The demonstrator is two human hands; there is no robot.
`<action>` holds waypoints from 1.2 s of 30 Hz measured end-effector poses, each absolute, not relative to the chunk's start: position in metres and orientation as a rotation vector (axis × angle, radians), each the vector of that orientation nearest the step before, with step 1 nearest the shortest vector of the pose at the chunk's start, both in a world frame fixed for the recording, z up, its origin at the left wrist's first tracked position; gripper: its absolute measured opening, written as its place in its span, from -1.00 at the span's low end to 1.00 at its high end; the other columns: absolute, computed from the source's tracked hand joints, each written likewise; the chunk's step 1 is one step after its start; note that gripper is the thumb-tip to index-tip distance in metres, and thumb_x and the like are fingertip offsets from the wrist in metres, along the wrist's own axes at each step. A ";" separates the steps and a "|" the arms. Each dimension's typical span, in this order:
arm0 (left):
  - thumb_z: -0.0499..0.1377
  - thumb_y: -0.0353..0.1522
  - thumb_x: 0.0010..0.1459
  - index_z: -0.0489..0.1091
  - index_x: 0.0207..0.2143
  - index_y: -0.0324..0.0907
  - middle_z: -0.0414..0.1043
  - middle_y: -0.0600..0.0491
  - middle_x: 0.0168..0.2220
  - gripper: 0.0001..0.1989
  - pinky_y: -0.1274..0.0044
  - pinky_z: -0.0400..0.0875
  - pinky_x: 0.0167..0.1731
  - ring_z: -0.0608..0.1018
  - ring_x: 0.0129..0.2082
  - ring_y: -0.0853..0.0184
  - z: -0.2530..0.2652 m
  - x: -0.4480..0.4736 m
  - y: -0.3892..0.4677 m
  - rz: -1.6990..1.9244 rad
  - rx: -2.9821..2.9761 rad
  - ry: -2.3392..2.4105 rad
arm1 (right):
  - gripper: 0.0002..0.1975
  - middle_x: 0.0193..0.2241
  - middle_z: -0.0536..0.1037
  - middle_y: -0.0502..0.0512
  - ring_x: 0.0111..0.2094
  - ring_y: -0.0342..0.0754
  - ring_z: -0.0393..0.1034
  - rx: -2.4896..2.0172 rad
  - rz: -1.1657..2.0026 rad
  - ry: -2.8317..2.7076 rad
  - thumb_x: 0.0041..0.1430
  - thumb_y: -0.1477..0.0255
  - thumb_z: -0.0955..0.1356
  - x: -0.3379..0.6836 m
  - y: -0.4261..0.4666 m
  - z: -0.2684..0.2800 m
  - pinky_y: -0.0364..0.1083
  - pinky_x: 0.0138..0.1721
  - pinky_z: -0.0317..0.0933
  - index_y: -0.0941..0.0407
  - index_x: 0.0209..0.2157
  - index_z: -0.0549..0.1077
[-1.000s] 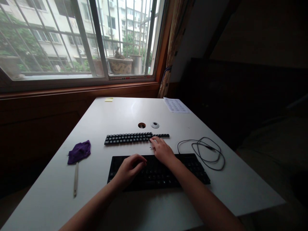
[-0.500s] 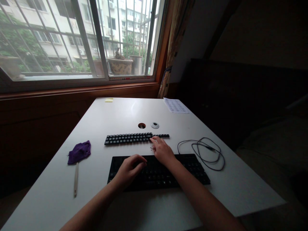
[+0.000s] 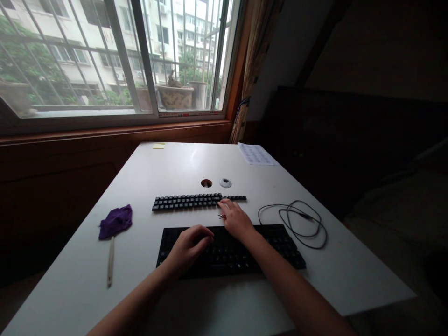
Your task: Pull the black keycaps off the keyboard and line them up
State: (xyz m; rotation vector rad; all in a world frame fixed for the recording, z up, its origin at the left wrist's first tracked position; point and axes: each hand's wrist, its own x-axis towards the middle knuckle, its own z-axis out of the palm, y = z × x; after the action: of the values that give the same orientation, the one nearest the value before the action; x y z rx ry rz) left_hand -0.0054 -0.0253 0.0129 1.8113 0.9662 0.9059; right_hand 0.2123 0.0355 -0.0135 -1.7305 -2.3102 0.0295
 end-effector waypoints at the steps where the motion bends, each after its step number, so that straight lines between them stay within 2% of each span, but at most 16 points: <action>1: 0.13 -0.35 0.26 0.49 -0.25 -0.16 0.54 0.02 -0.27 -0.86 0.49 0.39 -0.19 0.55 -0.25 0.28 0.013 -0.005 -0.025 0.908 1.814 0.967 | -0.45 0.20 0.29 0.12 0.12 0.08 0.20 -1.732 0.033 -2.310 0.20 0.55 0.21 0.212 0.036 -0.014 0.01 0.12 0.21 0.08 0.23 0.28; 23: 0.13 -0.33 0.25 0.49 -0.24 -0.15 0.54 0.02 -0.27 -0.86 0.49 0.39 -0.20 0.54 -0.25 0.27 0.012 -0.005 -0.026 0.893 1.813 0.976 | -0.48 0.17 0.30 0.16 0.12 0.09 0.22 -1.673 0.018 -2.228 0.25 0.51 0.21 0.212 0.030 -0.003 0.04 0.11 0.24 0.05 0.25 0.25; 28: 0.14 -0.35 0.25 0.48 -0.24 -0.15 0.53 0.03 -0.27 -0.87 0.50 0.38 -0.20 0.54 -0.25 0.29 0.012 -0.005 -0.025 0.896 1.794 0.966 | -0.65 0.04 0.39 0.24 0.08 0.10 0.26 -1.471 0.009 -2.021 0.34 0.38 0.19 0.229 0.016 0.021 0.07 0.13 0.20 0.10 0.10 0.36; 30: 0.13 -0.35 0.26 0.48 -0.24 -0.15 0.54 0.03 -0.27 -0.87 0.50 0.38 -0.20 0.54 -0.25 0.29 0.012 -0.005 -0.024 0.891 1.791 0.956 | -0.70 -0.03 0.43 0.23 0.04 0.09 0.30 -1.408 0.067 -1.904 0.36 0.35 0.17 0.242 0.006 0.031 0.06 0.07 0.24 0.09 0.01 0.40; 33: 0.14 -0.34 0.25 0.47 -0.24 -0.15 0.54 0.03 -0.27 -0.88 0.49 0.39 -0.20 0.54 -0.24 0.28 0.013 -0.006 -0.025 0.889 1.788 0.951 | -0.73 -0.16 0.47 0.16 -0.08 0.04 0.36 -1.416 0.133 -1.720 0.39 0.32 0.14 0.266 -0.013 0.039 0.04 0.02 0.24 0.07 -0.16 0.43; 36: 0.15 -0.33 0.25 0.47 -0.24 -0.15 0.54 0.02 -0.26 -0.87 0.49 0.39 -0.20 0.55 -0.23 0.27 0.013 -0.006 -0.025 0.883 1.789 0.954 | -0.69 -0.24 0.48 0.10 -0.25 -0.02 0.37 -1.478 0.193 -1.587 0.41 0.29 0.11 0.292 -0.032 0.039 -0.02 -0.12 0.26 0.07 -0.23 0.42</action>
State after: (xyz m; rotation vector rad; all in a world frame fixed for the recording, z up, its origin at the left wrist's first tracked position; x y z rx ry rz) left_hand -0.0062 -0.0254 0.0134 1.7889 0.9544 0.8826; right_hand 0.2917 -0.0322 0.0389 -1.4780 -1.5866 0.1930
